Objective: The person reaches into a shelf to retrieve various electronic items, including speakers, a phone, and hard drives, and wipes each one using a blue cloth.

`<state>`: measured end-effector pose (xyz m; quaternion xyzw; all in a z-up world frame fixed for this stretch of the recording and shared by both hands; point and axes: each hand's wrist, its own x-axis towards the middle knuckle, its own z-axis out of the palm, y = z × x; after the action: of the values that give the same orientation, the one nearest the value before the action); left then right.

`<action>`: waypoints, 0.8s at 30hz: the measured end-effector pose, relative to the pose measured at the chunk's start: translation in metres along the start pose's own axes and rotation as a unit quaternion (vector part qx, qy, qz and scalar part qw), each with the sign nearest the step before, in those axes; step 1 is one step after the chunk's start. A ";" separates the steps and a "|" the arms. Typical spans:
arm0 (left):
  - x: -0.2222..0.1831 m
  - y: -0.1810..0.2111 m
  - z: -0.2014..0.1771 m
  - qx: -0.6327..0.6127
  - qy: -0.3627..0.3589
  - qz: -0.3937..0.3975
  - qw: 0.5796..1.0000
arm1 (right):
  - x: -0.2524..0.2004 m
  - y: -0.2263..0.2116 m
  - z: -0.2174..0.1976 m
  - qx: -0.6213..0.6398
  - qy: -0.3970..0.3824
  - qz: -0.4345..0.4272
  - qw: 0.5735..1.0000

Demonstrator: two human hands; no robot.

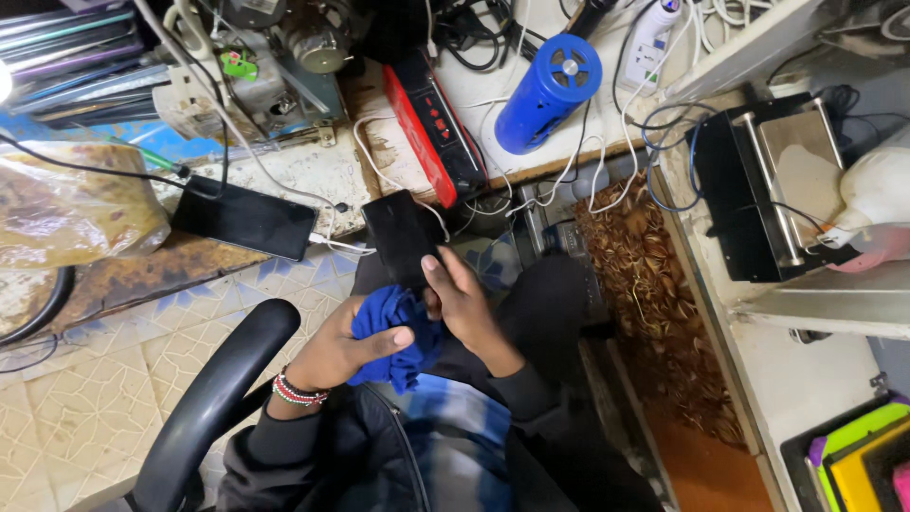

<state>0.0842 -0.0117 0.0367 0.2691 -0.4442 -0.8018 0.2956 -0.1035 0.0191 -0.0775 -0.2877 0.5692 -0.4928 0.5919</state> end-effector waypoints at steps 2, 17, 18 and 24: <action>-0.004 -0.003 0.002 0.010 -0.003 -0.019 1.000 | 0.022 0.001 0.007 -0.088 -0.037 -0.100 0.990; 0.001 -0.010 0.003 0.057 0.011 -0.001 0.998 | 0.088 -0.001 0.037 -0.119 -0.048 -0.152 0.980; 0.001 -0.020 0.001 0.060 0.011 0.001 0.998 | 0.083 -0.006 0.033 -0.119 -0.049 -0.154 0.980; 0.008 -0.046 -0.004 -0.205 0.124 -0.039 0.970 | 0.025 -0.040 0.002 -0.051 -0.085 -0.081 0.992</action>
<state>0.0704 0.0005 -0.0066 0.3172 -0.2197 -0.8470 0.3658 -0.1148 -0.0185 -0.0506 -0.4035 0.5159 -0.4829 0.5813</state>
